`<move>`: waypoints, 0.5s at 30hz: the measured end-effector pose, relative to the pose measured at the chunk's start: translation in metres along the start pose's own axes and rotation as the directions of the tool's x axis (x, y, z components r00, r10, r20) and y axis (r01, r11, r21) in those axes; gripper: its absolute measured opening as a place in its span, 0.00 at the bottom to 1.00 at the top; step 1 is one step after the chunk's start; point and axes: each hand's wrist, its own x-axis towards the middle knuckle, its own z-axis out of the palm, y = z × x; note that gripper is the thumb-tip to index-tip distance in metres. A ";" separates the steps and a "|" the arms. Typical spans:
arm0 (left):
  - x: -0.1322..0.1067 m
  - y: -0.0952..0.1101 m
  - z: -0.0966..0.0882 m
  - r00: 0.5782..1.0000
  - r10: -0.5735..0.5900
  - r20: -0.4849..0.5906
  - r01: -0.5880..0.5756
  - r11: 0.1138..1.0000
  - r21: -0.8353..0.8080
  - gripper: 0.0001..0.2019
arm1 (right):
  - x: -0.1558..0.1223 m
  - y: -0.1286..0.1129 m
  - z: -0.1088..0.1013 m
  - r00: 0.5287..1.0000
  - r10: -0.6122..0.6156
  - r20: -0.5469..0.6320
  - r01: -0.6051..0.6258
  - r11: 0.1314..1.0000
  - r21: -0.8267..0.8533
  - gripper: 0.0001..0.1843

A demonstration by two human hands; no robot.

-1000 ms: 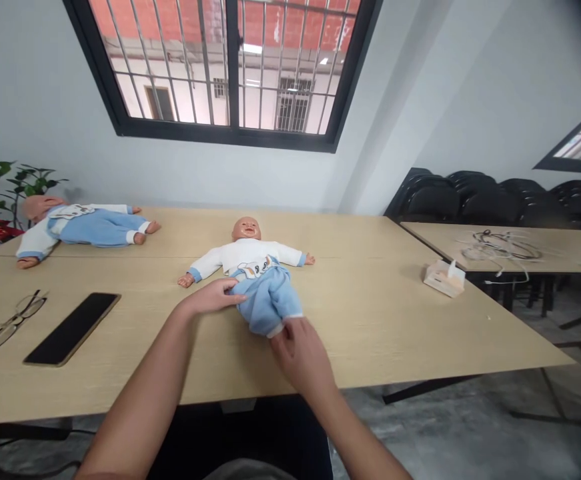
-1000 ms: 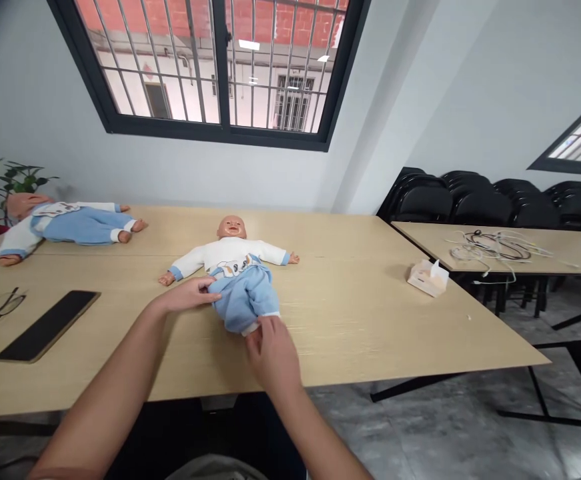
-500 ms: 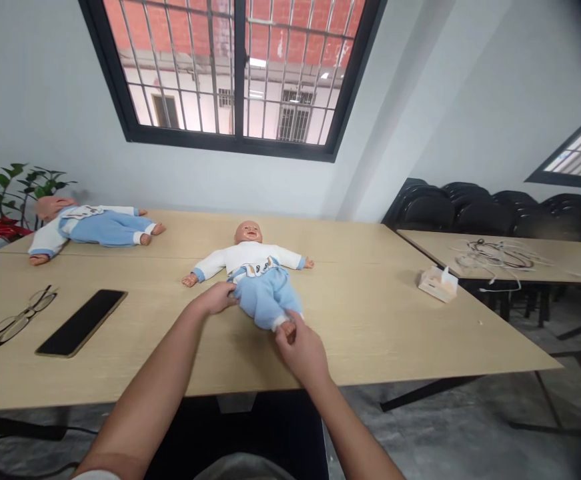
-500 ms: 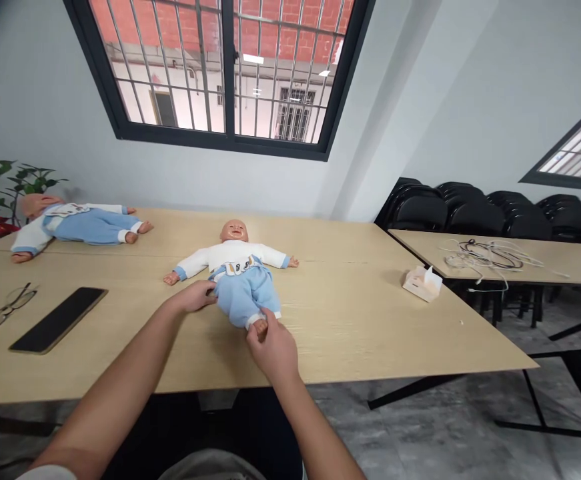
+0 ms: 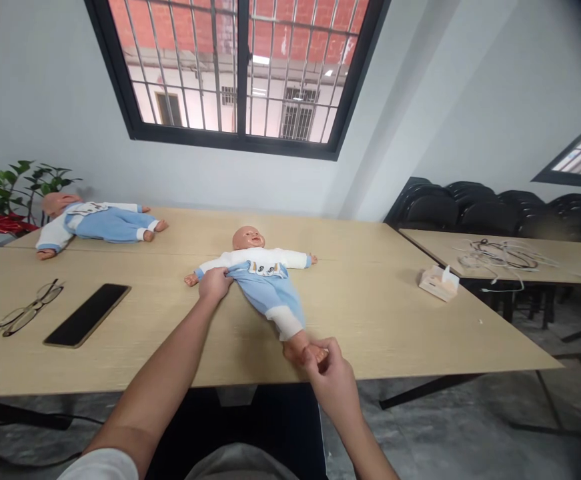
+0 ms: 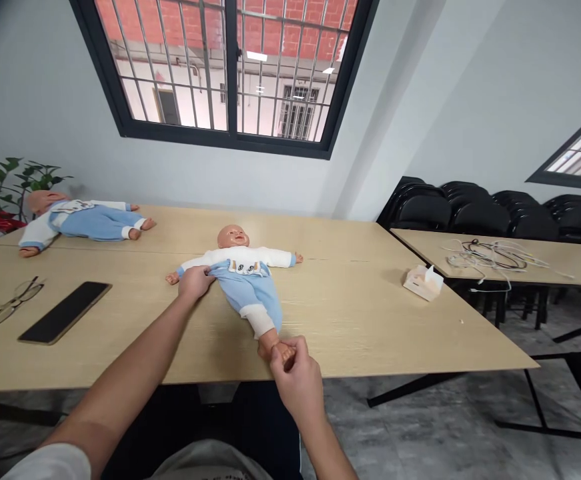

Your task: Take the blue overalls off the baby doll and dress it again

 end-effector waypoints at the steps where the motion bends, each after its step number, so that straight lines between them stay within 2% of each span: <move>1: -0.001 0.001 0.000 1.000 -0.002 0.008 0.002 1.000 -0.010 0.09 | -0.006 -0.002 0.001 1.000 -0.019 0.016 0.019 0.999 -0.041 0.14; 4: -0.007 0.005 -0.004 0.999 -0.001 0.039 0.004 0.998 -0.068 0.09 | -0.021 -0.017 0.011 0.992 -0.096 0.085 0.112 0.974 -0.198 0.13; 7: -0.021 0.011 -0.009 0.999 -0.016 0.044 0.023 0.986 -0.163 0.16 | -0.030 -0.036 0.029 0.977 -0.124 0.176 0.178 0.924 -0.338 0.16; 9: -0.038 0.018 -0.010 0.999 -0.031 0.044 0.040 0.974 -0.224 0.22 | -0.032 -0.045 0.042 0.965 -0.127 0.232 0.213 0.893 -0.397 0.18; 12: -0.073 0.028 -0.004 0.994 0.009 0.111 0.034 0.924 -0.381 0.36 | -0.033 -0.053 0.057 0.946 -0.165 0.278 0.273 0.870 -0.412 0.19; 15: -0.099 0.029 0.006 0.978 0.055 0.199 0.081 0.786 -0.613 0.53 | -0.036 -0.053 0.062 0.931 -0.237 0.277 0.329 0.875 -0.355 0.18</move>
